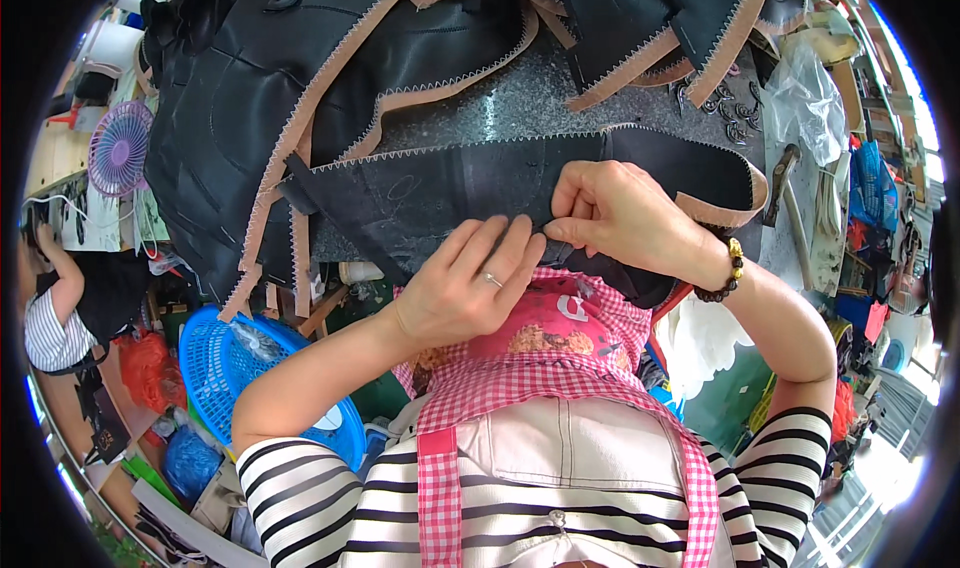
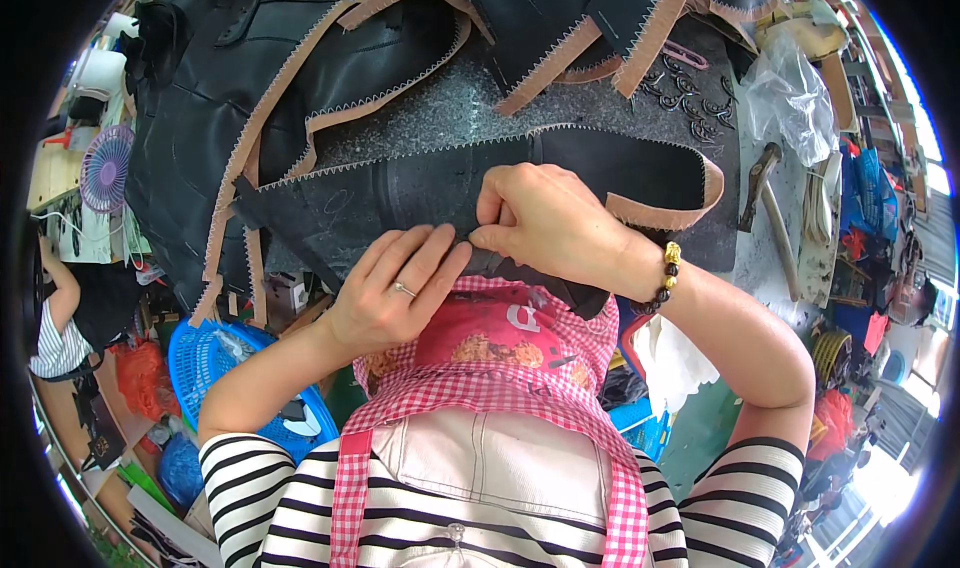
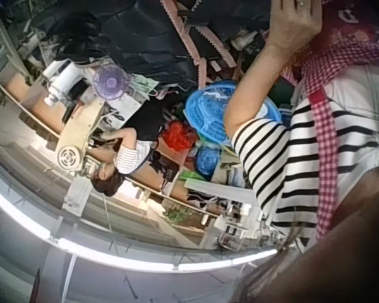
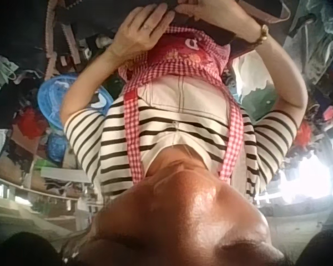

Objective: The person attaches metal rivets to the corners of black leather bag components. They position the rivet, place the bag on a workbench, and use a hammer to secure the fastener. This process is repeated for multiple bag pieces.

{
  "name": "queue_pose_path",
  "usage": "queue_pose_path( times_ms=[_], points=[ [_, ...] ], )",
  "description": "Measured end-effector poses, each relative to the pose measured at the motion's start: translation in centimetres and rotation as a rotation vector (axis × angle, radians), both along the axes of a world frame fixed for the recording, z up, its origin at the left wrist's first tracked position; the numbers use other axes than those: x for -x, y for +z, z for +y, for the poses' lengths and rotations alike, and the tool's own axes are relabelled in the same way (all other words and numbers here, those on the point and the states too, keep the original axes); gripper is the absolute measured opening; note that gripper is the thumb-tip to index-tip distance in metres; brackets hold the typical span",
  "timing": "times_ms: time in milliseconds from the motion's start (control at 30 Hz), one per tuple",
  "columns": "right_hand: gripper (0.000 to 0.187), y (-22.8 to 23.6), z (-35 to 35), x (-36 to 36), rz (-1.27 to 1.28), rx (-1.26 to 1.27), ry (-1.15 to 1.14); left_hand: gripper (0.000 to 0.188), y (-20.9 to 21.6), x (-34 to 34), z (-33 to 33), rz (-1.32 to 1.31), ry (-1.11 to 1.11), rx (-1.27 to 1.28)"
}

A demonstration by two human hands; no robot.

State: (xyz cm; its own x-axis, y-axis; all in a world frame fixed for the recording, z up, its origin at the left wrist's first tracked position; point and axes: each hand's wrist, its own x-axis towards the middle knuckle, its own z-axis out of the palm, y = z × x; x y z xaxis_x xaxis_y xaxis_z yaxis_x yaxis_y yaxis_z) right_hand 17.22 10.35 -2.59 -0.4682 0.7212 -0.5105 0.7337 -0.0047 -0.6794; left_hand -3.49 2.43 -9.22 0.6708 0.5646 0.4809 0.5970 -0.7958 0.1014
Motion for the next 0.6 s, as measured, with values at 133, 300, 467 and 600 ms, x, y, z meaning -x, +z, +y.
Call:
queue_pose_path(
  times_ms=[133,300,467,600],
  points=[
    [0.024,0.1,0.4,-0.1,-0.056,-0.223,0.141,0.040,0.1,0.2,0.5,-0.019,0.009,0.057],
    [0.023,0.0,1.7,0.1,-0.058,-0.076,0.150,0.040,0.5,0.2,0.5,0.048,-0.015,0.068],
    [0.025,-0.3,2.0,0.5,-0.100,-0.090,0.188,0.041,0.6,0.1,0.5,0.129,-0.029,0.024],
    [0.032,0.0,2.3,0.9,-0.189,-0.099,0.247,0.040,0.8,-0.1,0.4,0.175,-0.043,0.009]
  ],
)
